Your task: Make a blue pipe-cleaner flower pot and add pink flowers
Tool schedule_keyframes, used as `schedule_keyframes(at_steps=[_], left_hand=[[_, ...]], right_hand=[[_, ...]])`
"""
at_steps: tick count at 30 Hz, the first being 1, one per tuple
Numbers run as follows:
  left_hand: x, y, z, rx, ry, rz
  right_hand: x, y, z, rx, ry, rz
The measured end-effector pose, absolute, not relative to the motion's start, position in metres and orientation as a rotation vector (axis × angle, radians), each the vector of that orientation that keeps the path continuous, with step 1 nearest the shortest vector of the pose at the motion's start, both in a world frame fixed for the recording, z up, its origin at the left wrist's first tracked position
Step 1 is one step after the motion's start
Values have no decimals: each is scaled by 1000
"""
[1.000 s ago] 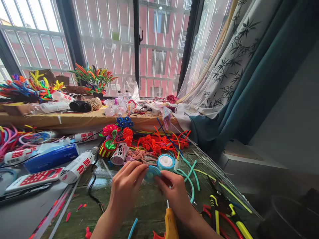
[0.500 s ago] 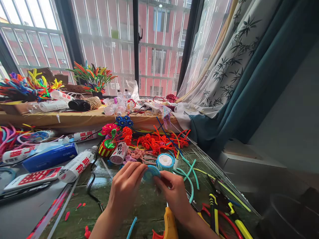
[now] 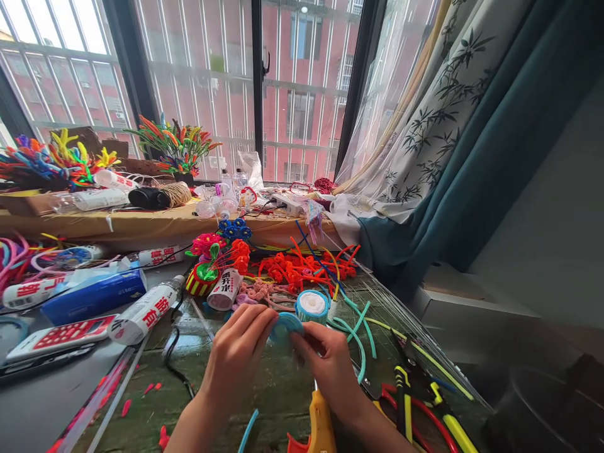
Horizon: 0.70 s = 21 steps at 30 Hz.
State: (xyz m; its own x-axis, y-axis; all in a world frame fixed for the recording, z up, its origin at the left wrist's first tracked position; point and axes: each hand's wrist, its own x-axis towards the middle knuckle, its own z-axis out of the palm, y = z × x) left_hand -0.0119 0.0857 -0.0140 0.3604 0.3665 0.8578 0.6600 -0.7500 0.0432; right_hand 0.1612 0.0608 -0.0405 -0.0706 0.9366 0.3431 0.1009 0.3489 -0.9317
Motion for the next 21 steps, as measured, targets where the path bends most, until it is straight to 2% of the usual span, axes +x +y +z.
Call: schedule_keyframes(at_steps=[21], left_hand=[[-8, 88, -12, -2308, -996, -1359]], right_hand=[[163, 67, -39, -910, -1303, 1170]])
